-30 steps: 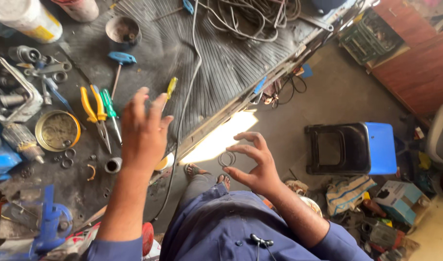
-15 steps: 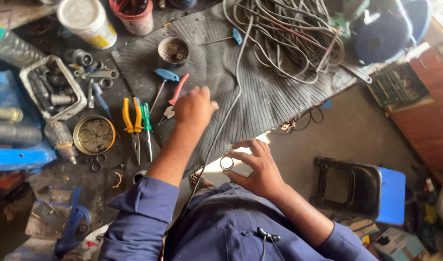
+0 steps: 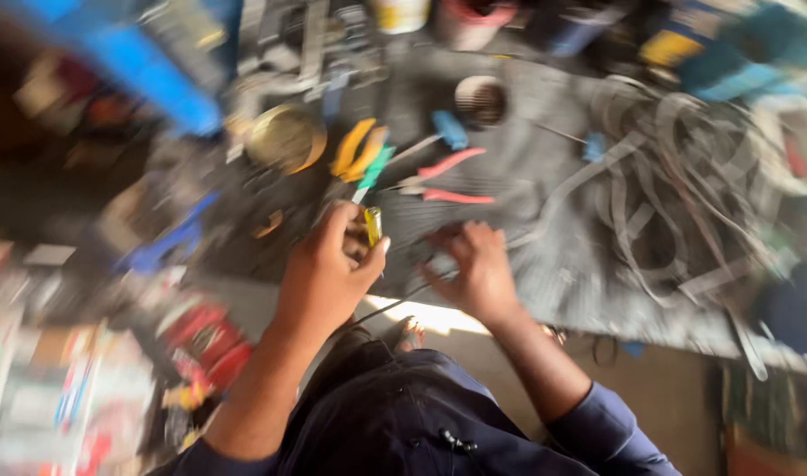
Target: The person works at a cluttered workbench repairing a red power tool. They remove and fit small components onto the tool by hand, pick up a screwdriver and pliers to work on the tool's parts, reposition the tool on the bench, and finally wipe the tool with a dark cloth.
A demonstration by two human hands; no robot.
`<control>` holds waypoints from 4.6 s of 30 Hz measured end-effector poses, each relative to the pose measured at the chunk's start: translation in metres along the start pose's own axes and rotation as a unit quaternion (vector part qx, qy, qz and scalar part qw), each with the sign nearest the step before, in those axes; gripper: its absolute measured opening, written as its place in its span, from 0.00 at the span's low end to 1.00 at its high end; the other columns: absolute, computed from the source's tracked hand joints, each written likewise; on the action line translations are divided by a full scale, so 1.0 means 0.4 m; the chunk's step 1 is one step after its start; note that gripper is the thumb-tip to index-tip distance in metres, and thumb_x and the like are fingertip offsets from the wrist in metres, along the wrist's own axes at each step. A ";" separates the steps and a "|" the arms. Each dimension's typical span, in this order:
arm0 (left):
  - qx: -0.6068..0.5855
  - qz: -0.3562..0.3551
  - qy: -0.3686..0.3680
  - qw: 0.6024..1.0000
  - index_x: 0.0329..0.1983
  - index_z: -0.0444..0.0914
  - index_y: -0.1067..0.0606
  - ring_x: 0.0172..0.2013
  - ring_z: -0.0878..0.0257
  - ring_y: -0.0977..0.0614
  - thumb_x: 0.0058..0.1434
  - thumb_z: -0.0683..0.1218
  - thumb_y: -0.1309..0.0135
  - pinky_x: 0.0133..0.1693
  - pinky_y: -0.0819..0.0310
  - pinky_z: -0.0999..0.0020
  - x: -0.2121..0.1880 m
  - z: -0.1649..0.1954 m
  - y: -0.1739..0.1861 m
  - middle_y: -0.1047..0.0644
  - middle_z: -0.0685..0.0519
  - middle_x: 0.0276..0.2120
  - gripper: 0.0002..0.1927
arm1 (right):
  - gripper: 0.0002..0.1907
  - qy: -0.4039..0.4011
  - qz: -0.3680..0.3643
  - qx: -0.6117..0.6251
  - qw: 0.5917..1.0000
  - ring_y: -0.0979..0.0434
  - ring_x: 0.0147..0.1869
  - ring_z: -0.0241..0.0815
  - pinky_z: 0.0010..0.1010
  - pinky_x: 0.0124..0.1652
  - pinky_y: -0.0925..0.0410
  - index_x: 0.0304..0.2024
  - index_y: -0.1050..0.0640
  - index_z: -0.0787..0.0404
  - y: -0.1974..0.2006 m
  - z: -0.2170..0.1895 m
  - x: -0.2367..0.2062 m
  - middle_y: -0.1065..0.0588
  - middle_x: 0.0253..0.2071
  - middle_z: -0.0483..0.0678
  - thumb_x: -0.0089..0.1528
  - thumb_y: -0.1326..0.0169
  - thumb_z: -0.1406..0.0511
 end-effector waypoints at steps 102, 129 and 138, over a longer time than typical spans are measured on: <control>-0.288 0.020 -0.216 0.933 0.59 0.37 0.38 0.47 0.56 0.18 0.76 0.41 0.51 0.47 0.17 0.57 -0.132 -0.424 1.095 0.25 0.42 0.46 0.12 | 0.08 -0.177 -0.039 -0.045 0.982 0.16 0.35 0.41 0.34 0.36 0.25 0.39 0.17 0.56 -0.355 -0.580 0.173 0.18 0.36 0.44 0.58 0.38 0.63; -0.308 0.002 -0.204 0.929 0.59 0.38 0.37 0.44 0.57 0.19 0.75 0.40 0.51 0.49 0.20 0.58 -0.124 -0.420 1.081 0.22 0.40 0.47 0.12 | 0.10 -0.382 -0.072 0.087 0.917 0.17 0.30 0.40 0.32 0.33 0.27 0.39 0.16 0.55 -0.380 -0.551 0.191 0.18 0.29 0.49 0.57 0.35 0.60; -0.313 0.003 -0.215 0.925 0.59 0.37 0.37 0.41 0.59 0.20 0.75 0.40 0.51 0.50 0.21 0.59 -0.126 -0.424 1.088 0.22 0.40 0.44 0.13 | 0.09 -0.221 0.010 -0.097 0.970 0.19 0.41 0.49 0.41 0.39 0.27 0.39 0.17 0.52 -0.377 -0.621 0.323 0.23 0.42 0.45 0.58 0.36 0.59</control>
Point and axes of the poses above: each hand's wrist, its own x-axis towards the middle knuckle, its own y-axis out of the back of the hand, z = x × y, the point moved 3 cm from there along x, towards the middle knuckle
